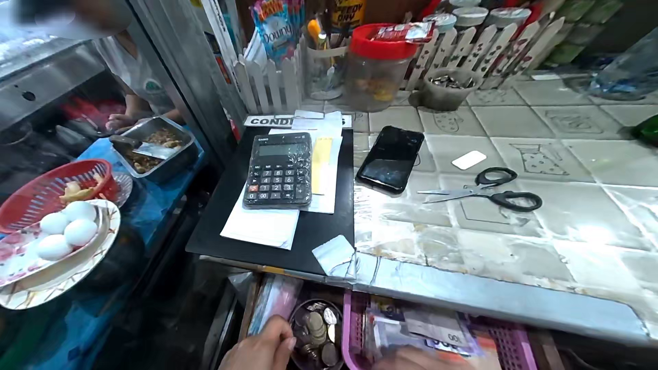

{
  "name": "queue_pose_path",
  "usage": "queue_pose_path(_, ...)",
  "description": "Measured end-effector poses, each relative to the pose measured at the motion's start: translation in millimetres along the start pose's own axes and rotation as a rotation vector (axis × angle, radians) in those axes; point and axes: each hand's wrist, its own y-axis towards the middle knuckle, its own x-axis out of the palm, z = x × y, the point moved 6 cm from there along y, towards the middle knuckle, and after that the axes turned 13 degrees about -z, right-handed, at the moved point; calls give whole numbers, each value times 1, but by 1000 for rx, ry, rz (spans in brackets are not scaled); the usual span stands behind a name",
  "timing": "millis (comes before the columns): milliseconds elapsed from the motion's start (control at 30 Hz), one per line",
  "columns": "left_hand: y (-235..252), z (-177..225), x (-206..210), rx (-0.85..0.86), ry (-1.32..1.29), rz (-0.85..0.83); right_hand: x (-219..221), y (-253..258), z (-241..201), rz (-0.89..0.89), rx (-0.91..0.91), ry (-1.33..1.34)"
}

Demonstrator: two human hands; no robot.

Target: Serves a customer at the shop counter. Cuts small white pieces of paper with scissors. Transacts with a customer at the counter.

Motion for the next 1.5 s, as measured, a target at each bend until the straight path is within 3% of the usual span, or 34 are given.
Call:
queue_pose_path(100,0,6,1,-19,99,141,-10,1,21,-62,109,-97)
queue_pose_path(233,11,20,2,74,694,355,-22,4,16,-92,142,-210)
queue_pose_path(333,14,22,-5,188,937,272,-30,13,-4,37,50,-358)
queue_pose_path(467,13,22,-9,357,1043,82,-29,40,-27,241,-134,-534)
queue_pose_path(633,16,18,-2,556,1084,59,-14,89,-36,406,-190,-783)
queue_pose_path(800,15,16,2,490,1129,143,-10,117,-33,382,-159,-877)
queue_pose_path(900,15,21,3,571,1184,133,-9,125,-38,351,-148,-864)
queue_pose_path(1033,20,33,1,609,1213,54,-10,121,-33,292,-103,-746)
queue_pose_path(1133,24,39,-5,353,1107,-160,-15,103,-28,376,-147,-667)
queue_pose_path(1233,28,47,-4,196,1096,-205,-21,87,-23,435,-174,-473)
queue_pose_path(1433,47,67,7,-170,1016,-344,-27,78,-1,139,3,500)
queue_pose_path(1500,52,70,11,-246,993,-388,-23,75,-1,27,-7,686)
